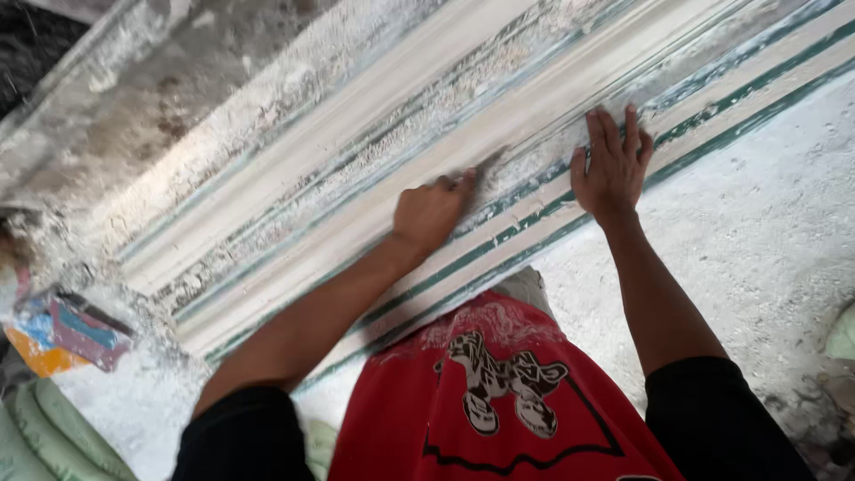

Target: The person bends wire pieces by hand and attaches them to plaster medallions, then hangs a medallion on an overhead rack. They then use a small scraping tool to remove excess plaster from decorative cornice moldings laid on a workbench, working along the lengths of the pieces.

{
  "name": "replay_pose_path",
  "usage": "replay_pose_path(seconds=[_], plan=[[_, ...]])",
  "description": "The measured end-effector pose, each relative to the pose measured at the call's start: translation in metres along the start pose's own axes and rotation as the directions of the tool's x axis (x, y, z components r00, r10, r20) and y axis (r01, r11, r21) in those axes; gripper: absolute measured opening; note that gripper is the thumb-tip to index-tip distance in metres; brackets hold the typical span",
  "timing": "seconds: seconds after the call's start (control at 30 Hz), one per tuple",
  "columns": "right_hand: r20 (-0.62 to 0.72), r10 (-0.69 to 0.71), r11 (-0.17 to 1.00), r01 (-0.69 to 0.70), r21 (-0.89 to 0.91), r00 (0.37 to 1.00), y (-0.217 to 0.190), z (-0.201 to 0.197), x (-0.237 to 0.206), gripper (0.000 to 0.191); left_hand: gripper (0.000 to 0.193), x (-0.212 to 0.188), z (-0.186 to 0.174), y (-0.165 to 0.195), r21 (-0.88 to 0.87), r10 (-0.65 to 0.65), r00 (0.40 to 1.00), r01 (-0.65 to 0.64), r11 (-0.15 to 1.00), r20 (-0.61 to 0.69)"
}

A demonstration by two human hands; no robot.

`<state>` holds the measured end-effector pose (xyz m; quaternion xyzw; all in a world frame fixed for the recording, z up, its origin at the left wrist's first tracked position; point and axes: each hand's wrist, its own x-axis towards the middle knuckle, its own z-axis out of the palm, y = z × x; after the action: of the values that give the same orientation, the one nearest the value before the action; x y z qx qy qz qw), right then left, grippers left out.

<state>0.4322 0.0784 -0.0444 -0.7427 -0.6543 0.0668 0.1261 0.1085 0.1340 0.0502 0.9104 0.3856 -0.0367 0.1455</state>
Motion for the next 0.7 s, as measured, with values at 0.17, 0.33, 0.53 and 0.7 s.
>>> replay_pose_path(seconds=[0.17, 0.33, 0.53, 0.7], plan=[[-0.052, -0.015, 1.0, 0.014, -0.01, 0.999, 0.0, -0.003, 0.0, 0.055, 0.058, -0.028, 0.005, -0.021, -0.004, -0.068, 0.976, 0.07, 0.998, 0.207], [-0.071, -0.008, 1.0, 0.009, 0.006, 0.997, 0.001, -0.003, 0.0, 0.058, 0.055, 0.038, -0.01, 0.021, -0.17, 0.006, 1.0, -0.004, 0.985, 0.01], [-0.146, 0.017, 0.996, -0.004, 0.092, 0.989, 0.005, -0.006, 0.002, 0.059, 0.039, 0.177, 0.018, 0.101, -0.213, -0.02, 0.984, -0.019, 0.977, -0.177], [-0.031, 0.065, 0.993, -0.062, 0.101, 0.997, 0.006, -0.001, 0.001, 0.057, 0.075, 0.029, 0.022, 0.02, -0.008, 0.077, 0.996, -0.077, 0.997, -0.036]])
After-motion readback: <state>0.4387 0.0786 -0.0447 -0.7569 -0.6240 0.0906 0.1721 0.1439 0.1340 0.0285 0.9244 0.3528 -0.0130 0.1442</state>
